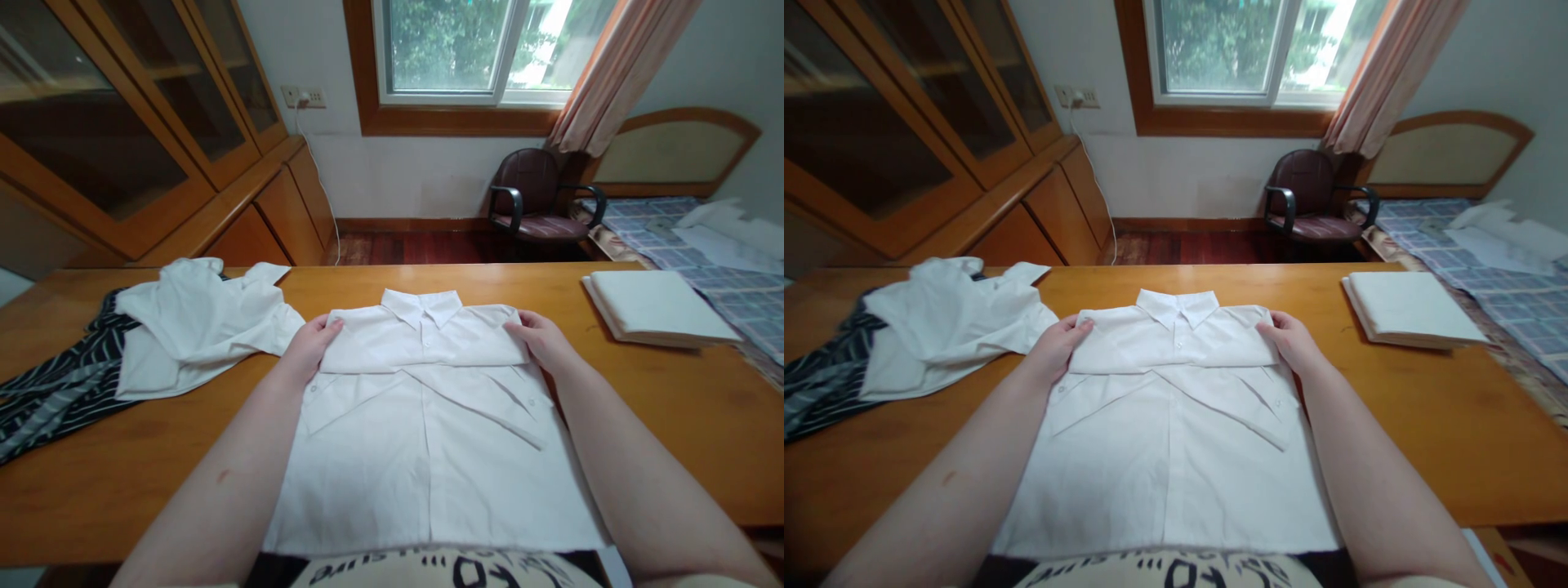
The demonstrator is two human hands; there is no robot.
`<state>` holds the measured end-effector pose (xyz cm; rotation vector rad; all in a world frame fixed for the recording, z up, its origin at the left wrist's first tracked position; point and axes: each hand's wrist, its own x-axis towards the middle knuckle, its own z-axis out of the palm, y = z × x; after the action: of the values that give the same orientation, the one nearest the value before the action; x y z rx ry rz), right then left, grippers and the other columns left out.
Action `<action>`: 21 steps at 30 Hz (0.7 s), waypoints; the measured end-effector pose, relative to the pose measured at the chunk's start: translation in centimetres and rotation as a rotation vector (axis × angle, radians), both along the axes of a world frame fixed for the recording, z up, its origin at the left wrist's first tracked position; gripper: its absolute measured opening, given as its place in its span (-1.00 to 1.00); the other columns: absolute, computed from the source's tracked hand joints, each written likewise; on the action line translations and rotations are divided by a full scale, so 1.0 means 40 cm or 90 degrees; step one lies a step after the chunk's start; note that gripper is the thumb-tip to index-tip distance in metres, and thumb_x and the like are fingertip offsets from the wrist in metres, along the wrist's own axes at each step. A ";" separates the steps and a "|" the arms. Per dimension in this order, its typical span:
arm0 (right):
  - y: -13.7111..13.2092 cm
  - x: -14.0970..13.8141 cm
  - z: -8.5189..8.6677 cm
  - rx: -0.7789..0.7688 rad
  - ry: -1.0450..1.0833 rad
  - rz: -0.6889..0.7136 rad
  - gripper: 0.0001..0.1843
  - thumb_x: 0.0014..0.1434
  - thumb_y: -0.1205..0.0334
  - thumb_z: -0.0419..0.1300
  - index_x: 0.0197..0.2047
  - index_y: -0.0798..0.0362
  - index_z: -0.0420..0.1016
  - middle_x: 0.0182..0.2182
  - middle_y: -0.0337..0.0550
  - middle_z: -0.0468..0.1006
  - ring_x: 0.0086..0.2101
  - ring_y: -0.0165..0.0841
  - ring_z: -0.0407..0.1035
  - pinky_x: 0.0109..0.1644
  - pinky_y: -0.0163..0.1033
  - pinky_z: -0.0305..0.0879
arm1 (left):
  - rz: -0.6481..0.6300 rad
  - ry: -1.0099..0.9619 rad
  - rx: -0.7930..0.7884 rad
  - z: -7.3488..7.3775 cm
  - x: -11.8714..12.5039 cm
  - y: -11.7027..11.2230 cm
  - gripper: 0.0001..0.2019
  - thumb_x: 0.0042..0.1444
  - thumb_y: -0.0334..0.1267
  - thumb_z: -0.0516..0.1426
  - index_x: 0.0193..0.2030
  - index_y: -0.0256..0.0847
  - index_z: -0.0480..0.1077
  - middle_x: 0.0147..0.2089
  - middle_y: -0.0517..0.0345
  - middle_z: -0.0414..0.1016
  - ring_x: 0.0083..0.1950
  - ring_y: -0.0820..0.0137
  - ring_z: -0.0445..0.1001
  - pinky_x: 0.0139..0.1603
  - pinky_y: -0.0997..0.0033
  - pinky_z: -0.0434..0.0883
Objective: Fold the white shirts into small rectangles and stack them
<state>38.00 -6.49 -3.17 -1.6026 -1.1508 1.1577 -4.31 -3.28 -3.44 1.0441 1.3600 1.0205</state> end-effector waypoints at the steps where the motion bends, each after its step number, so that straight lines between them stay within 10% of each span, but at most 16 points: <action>1: -0.001 0.000 0.001 0.004 -0.013 -0.005 -0.58 -0.05 -0.01 0.26 -0.16 0.05 0.46 -0.25 -0.08 0.60 -0.29 -0.20 0.47 -0.25 -0.17 0.41 | 0.000 -0.009 0.003 0.006 0.002 -0.002 -0.51 -0.15 0.03 0.28 -0.14 -0.28 0.45 -0.29 0.06 0.58 -0.23 0.22 0.56 -0.19 0.25 0.49; 12: -0.035 0.053 0.065 -0.016 0.056 0.133 -0.73 -0.17 0.00 0.18 -0.46 0.00 0.29 -0.55 -0.17 0.40 -0.51 -0.31 0.32 -0.38 -0.19 0.28 | -0.097 -0.132 -0.043 0.083 -0.073 -0.028 -0.82 -0.18 -0.17 0.21 -0.41 -0.20 0.43 -0.41 0.04 0.53 -0.33 0.22 0.52 -0.28 0.22 0.48; 21: -0.060 0.058 0.087 -0.263 0.013 0.451 -0.68 -0.22 0.04 0.37 -0.45 0.09 0.52 -0.50 -0.21 0.49 -0.47 -0.36 0.35 -0.35 -0.28 0.29 | -0.472 0.029 -0.316 0.114 -0.089 -0.057 -0.79 -0.28 -0.09 0.19 -0.55 -0.19 0.46 -0.43 -0.08 0.57 -0.38 0.17 0.51 -0.38 0.22 0.45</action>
<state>40.32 -8.88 0.29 -1.4975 -1.6070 1.9629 -7.85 -5.57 1.13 1.0561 1.0413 0.1016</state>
